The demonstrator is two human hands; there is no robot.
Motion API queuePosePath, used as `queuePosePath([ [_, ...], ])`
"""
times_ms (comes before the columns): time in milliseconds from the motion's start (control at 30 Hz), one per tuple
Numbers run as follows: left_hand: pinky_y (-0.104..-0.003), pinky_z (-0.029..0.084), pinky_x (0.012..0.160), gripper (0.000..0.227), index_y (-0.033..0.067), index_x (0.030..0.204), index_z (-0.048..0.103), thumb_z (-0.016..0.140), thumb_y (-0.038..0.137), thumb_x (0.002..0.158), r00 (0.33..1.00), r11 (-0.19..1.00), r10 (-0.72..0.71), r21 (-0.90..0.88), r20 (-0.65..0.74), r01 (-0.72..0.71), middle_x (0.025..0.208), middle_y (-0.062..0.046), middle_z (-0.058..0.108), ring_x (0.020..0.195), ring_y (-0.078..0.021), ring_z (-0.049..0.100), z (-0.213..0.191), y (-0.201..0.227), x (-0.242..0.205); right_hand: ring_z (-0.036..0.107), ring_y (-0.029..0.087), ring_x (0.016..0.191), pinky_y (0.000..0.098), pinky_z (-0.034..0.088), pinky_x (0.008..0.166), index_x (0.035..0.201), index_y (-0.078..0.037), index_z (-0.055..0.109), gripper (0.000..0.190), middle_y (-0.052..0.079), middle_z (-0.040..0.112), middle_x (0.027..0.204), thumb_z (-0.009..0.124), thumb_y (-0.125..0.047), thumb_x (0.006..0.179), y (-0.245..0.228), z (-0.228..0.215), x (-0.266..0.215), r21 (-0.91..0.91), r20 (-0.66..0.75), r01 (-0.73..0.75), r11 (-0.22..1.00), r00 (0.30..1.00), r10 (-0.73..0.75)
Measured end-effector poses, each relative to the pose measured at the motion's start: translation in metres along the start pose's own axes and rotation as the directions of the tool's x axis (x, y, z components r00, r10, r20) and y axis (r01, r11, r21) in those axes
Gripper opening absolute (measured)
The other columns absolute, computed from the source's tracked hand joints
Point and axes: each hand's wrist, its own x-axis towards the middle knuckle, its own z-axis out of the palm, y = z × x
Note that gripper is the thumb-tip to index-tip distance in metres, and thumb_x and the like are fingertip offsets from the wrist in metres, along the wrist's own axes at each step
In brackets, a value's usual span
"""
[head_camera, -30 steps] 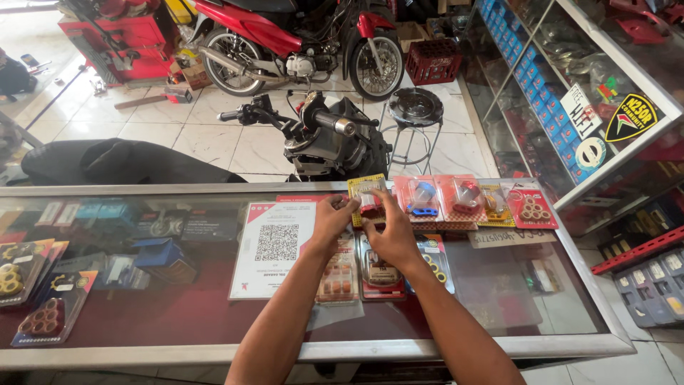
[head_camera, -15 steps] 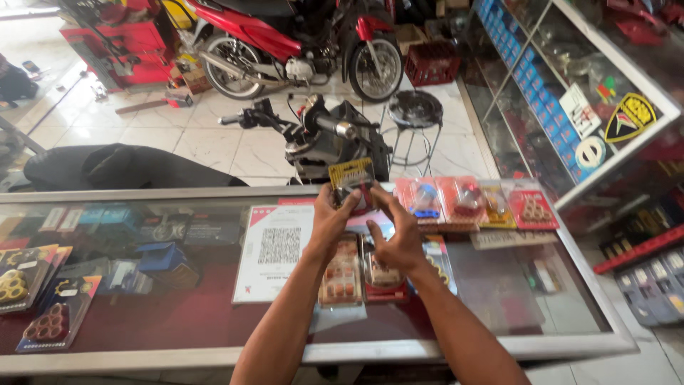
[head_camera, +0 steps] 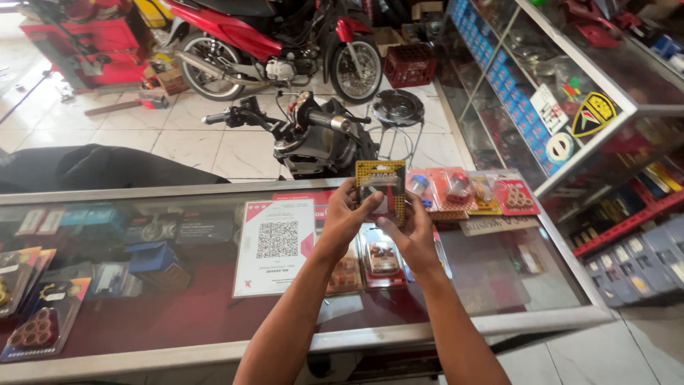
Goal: The person picks up small packaged motorcycle components from a display rack and a glass counter, handles them one at a time, and places them into storage bins.
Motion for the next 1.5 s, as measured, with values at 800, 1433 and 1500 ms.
queuePosePath([
  [800,-0.034,0.057,0.092,0.07,-0.0036,0.137,0.051,0.085,0.019,0.081,0.785,0.971,-0.122,0.236,0.607,-0.031,0.117,-0.013,0.071,0.106,-0.0164,0.067,0.091,-0.001,-0.083,0.067,0.015,0.093,0.0313,0.056,0.076,0.136,0.003,0.053,0.055,0.009,0.071,0.109,0.074,-0.002,0.085,-0.074,-0.014,-0.176,-0.029,-0.549,-0.007,1.0,0.835,-0.011],
  [1433,-0.038,0.055,0.099,0.075,0.0004,0.146,0.043,0.079,0.009,0.081,0.56,0.9,-0.378,0.152,0.737,0.408,0.128,-0.016,0.066,0.115,-0.0227,0.066,0.173,-0.038,-0.168,0.063,0.013,0.084,0.0289,0.051,0.07,0.133,0.005,0.059,0.057,0.009,0.071,0.099,0.077,-0.011,0.082,-0.12,-0.078,-0.289,-0.043,-0.718,-0.149,0.988,0.692,0.073],
  [1500,-0.038,0.057,0.097,0.076,0.0008,0.147,0.044,0.079,0.006,0.079,0.549,0.898,-0.385,0.166,0.742,0.406,0.128,-0.016,0.067,0.115,-0.0231,0.067,0.194,-0.045,-0.179,0.062,0.012,0.09,0.0287,0.052,0.074,0.136,0.004,0.057,0.06,0.008,0.069,0.104,0.077,-0.01,0.081,-0.129,-0.091,-0.305,-0.056,-0.732,-0.134,0.989,0.679,0.051],
])
